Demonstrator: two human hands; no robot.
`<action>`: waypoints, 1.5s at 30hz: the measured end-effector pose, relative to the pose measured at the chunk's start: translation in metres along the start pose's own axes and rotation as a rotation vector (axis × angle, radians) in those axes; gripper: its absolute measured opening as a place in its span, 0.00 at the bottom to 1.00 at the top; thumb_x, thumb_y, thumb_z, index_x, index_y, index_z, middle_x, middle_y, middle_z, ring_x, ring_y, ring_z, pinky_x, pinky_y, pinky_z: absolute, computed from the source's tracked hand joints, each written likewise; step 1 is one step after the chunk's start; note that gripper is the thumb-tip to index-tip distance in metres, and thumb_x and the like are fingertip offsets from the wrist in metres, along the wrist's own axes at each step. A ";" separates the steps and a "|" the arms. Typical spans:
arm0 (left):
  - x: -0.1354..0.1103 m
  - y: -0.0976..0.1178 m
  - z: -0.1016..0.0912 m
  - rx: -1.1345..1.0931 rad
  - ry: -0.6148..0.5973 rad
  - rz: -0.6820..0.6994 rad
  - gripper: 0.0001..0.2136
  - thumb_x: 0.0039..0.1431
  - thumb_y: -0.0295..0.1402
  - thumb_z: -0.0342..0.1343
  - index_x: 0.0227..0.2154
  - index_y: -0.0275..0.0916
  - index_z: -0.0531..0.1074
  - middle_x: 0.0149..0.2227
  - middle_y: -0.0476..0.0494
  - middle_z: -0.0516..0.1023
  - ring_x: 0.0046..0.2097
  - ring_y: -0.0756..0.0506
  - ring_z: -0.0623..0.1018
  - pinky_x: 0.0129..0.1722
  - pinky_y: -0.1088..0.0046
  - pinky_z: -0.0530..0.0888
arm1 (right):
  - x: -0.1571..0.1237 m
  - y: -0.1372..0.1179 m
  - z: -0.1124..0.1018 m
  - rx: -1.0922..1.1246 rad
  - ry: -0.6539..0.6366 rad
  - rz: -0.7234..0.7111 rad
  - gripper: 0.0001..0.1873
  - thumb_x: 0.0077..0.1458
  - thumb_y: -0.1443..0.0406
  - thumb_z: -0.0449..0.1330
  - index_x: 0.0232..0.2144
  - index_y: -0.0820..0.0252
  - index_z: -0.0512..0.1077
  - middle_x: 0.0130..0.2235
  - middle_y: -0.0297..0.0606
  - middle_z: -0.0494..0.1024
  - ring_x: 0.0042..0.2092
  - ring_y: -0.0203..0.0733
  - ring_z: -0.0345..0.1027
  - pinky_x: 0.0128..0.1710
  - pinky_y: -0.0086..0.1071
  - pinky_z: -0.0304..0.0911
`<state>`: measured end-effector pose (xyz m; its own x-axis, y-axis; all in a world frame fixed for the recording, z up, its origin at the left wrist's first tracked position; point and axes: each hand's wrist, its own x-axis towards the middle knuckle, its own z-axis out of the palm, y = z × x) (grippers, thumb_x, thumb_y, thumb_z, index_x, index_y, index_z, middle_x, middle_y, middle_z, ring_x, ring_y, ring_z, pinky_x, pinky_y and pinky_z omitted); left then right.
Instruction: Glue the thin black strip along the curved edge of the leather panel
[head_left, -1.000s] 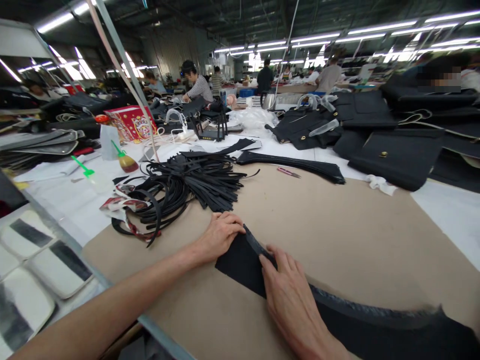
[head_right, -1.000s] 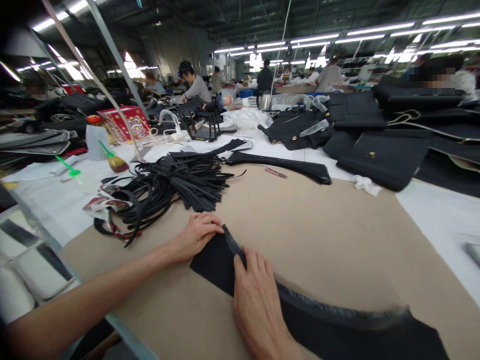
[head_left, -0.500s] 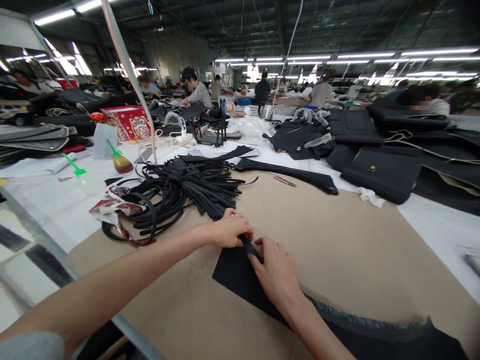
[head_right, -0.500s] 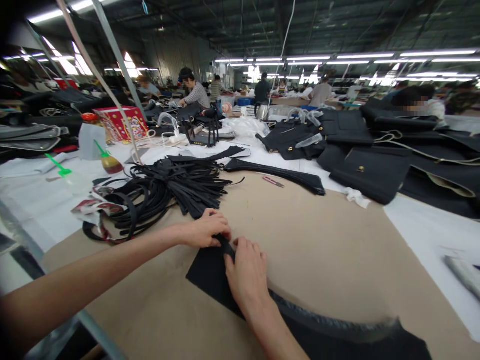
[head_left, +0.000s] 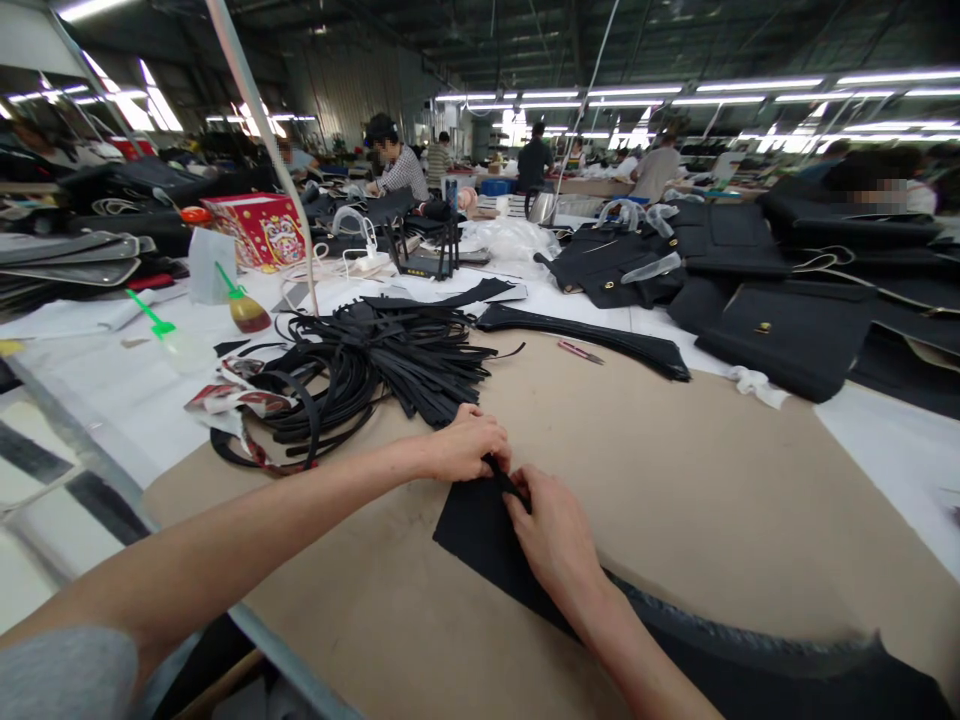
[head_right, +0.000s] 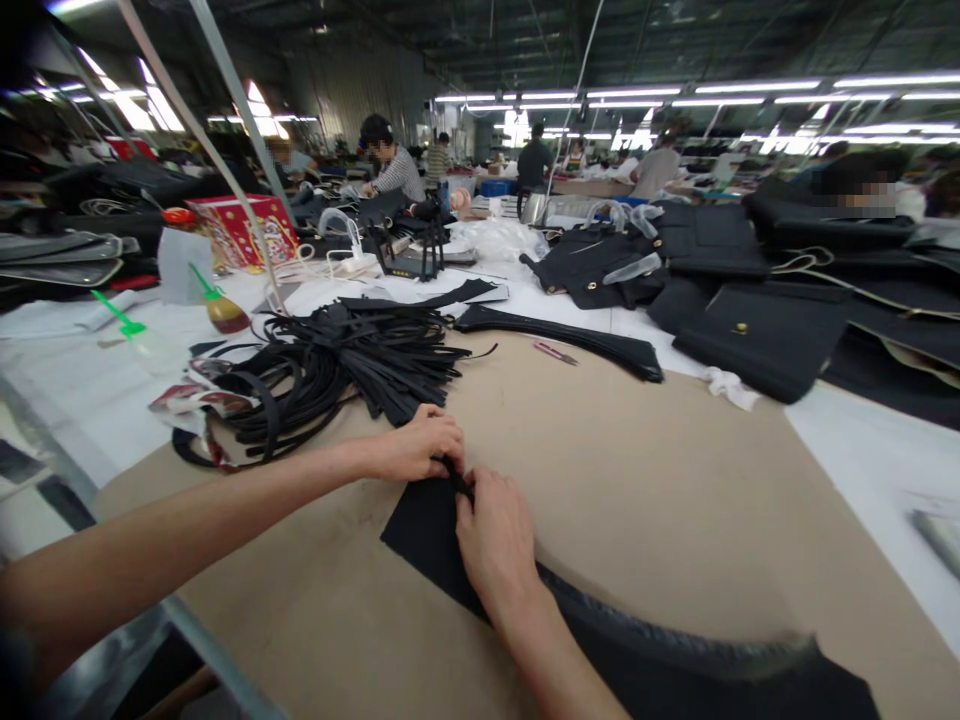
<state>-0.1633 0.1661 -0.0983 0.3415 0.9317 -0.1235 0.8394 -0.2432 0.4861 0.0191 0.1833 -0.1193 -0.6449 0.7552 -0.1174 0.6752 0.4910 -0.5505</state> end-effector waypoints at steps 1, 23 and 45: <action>-0.001 -0.001 0.001 0.002 0.015 0.004 0.11 0.48 0.20 0.56 0.30 0.45 0.76 0.34 0.50 0.78 0.45 0.44 0.71 0.52 0.60 0.51 | -0.001 0.000 0.001 0.005 0.004 -0.008 0.05 0.58 0.73 0.57 0.36 0.60 0.71 0.37 0.38 0.74 0.40 0.44 0.67 0.38 0.33 0.57; -0.033 -0.014 0.009 0.182 0.150 0.113 0.21 0.56 0.18 0.48 0.42 0.51 0.77 0.48 0.47 0.76 0.54 0.43 0.67 0.59 0.57 0.46 | -0.019 0.001 0.023 -0.074 0.117 -0.226 0.18 0.60 0.80 0.49 0.46 0.67 0.72 0.39 0.43 0.68 0.43 0.46 0.61 0.46 0.36 0.60; -0.049 -0.024 0.013 0.418 0.207 0.193 0.21 0.60 0.21 0.51 0.46 0.56 0.75 0.54 0.46 0.70 0.59 0.43 0.63 0.63 0.46 0.40 | -0.024 -0.017 0.010 -0.555 -0.032 -0.289 0.22 0.59 0.78 0.50 0.54 0.68 0.67 0.43 0.44 0.70 0.45 0.49 0.62 0.46 0.44 0.54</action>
<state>-0.1947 0.1232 -0.1151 0.4516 0.8829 0.1287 0.8813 -0.4639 0.0898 0.0197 0.1524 -0.1160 -0.8338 0.5491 -0.0571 0.5518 0.8323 -0.0532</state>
